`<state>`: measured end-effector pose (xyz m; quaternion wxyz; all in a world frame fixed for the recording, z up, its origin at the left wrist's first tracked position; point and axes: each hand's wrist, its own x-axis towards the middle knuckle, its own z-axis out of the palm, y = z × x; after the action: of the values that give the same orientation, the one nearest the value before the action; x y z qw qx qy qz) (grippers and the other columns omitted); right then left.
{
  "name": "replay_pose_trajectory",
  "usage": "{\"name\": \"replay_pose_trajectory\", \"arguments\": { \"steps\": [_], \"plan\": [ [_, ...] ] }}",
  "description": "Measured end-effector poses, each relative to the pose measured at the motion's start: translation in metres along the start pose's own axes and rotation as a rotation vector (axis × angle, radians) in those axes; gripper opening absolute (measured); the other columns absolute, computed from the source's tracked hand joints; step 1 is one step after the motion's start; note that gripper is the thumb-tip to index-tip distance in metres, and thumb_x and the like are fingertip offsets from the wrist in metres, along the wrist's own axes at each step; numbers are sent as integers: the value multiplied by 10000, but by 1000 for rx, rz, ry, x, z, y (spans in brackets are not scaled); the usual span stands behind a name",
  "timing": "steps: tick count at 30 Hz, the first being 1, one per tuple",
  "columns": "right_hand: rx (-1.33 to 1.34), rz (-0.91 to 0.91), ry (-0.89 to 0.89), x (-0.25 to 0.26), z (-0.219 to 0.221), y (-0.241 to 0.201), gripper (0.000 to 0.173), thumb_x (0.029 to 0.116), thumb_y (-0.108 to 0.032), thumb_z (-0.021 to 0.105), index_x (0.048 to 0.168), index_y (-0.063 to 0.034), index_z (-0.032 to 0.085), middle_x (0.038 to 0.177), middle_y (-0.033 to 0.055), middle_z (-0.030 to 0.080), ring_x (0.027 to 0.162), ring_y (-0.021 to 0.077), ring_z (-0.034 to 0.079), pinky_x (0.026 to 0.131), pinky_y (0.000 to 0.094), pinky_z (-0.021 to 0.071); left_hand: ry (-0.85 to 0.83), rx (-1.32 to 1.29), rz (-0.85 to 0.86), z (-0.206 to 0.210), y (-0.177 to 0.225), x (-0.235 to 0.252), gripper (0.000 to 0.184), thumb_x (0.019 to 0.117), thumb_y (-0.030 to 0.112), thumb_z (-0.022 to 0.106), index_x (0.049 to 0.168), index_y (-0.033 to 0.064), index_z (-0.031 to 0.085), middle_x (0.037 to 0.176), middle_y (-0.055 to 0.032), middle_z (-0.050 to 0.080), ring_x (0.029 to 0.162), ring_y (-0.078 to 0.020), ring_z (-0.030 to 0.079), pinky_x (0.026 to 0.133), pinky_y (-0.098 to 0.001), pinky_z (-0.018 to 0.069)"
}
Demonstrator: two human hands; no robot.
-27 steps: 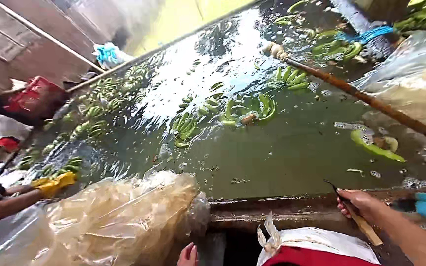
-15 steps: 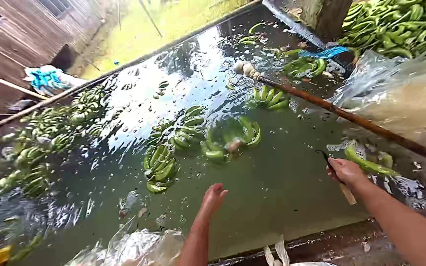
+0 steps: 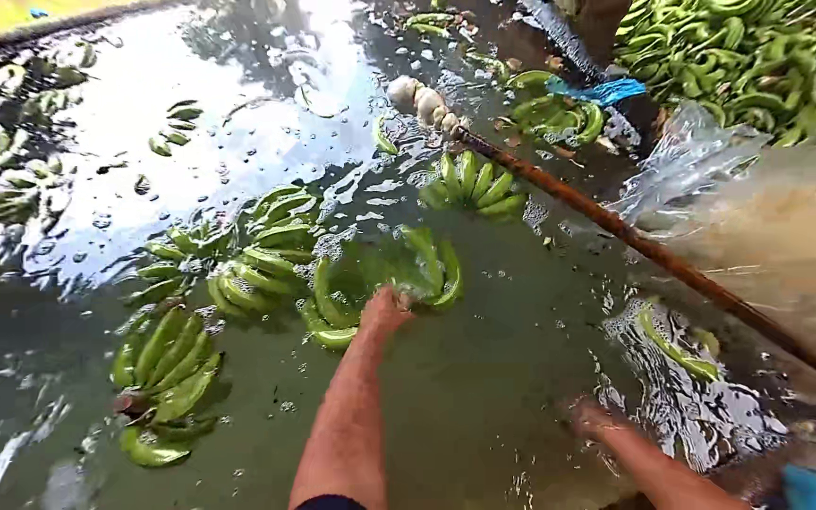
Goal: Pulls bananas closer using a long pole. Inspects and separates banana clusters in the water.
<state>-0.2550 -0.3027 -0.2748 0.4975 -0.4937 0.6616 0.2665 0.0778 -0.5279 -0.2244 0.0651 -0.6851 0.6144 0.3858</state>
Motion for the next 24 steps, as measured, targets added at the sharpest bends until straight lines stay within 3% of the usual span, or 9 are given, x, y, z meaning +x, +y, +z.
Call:
{"name": "replay_pose_trajectory", "arguments": {
  "steps": [2, 5, 8, 11, 14, 16, 18, 21, 24],
  "plan": [
    [-5, 8, 31, 2, -26, 2, 430, 1061, -167, 551, 1410, 85, 541, 1454, 321, 523, 1399, 480, 456, 1165, 621, 322, -3, 49, -47, 10, 3, 0, 635, 894, 264, 792, 1437, 45, 545, 1347, -291, 604, 1288, -485, 554, 1051, -676, 429],
    [438, 132, 350, 2, -38, 12, 423, 1118, -158, 412, 1429, 116, 497, 1481, 347, 477, 1428, 464, 422, 1197, 562, 300, 53, 43, -23, 33, 1, -18, 492, 959, 229, 701, 1407, 55, 592, 1389, -250, 598, 1376, -448, 482, 1132, -623, 370],
    [523, 153, 536, 3, -40, 5, 403, 1114, -133, 399, 1404, 121, 515, 1442, 352, 511, 1394, 458, 469, 1173, 551, 340, 94, 39, 94, 60, -3, -46, 410, 1008, 174, 603, 1390, 27, 611, 1412, -218, 600, 1405, -437, 450, 1173, -574, 323],
    [586, 4, 509, -3, -36, -2, 419, 1116, -86, 374, 1458, 147, 432, 1502, 351, 449, 1440, 422, 417, 1214, 488, 279, 100, 28, 240, 90, -22, -75, 429, 997, 160, 615, 1407, 36, 610, 1422, -216, 599, 1391, -470, 456, 1161, -600, 329],
    [684, 48, 532, 2, -28, 0, 453, 1137, -168, 330, 1481, 109, 433, 1508, 328, 460, 1437, 418, 429, 1204, 522, 299, -8, 104, 371, 106, -45, -98, 416, 1000, 138, 590, 1403, 36, 615, 1443, -205, 590, 1432, -473, 420, 1179, -617, 298],
    [838, 63, 608, 1, -25, -5, 461, 1141, -220, 333, 1419, 109, 498, 1399, 314, 550, 1292, 380, 549, 1105, 510, 405, -119, 163, 484, 107, -62, -103, 413, 993, 129, 601, 1394, 33, 618, 1477, -180, 569, 1451, -428, 419, 1188, -617, 279],
    [963, 78, 588, 0, -23, -6, 434, 1146, -219, 289, 1406, 74, 476, 1199, 233, 591, 965, 254, 624, 861, 416, 525, -157, 202, 611, 107, -86, -99, 399, 986, 136, 626, 1375, 48, 642, 1482, -154, 573, 1459, -404, 421, 1187, -614, 291],
    [999, 130, 482, -4, -28, -4, 464, 1154, -251, 243, 1470, 45, 408, 1257, 251, 589, 880, 272, 670, 782, 421, 564, -190, 227, 440, 95, -112, -100, 440, 994, 162, 634, 1421, 64, 601, 1533, -157, 516, 1498, -371, 363, 1242, -564, 211],
    [895, 172, 508, -5, -31, 3, 507, 1153, -299, 234, 1448, 52, 450, 1238, 269, 610, 880, 314, 668, 799, 464, 547, 195, 20, 238, 100, -138, -119, 400, 968, 49, 614, 1362, -18, 633, 1514, -244, 507, 1483, -446, 364, 1240, -576, 214]
  ]
}}
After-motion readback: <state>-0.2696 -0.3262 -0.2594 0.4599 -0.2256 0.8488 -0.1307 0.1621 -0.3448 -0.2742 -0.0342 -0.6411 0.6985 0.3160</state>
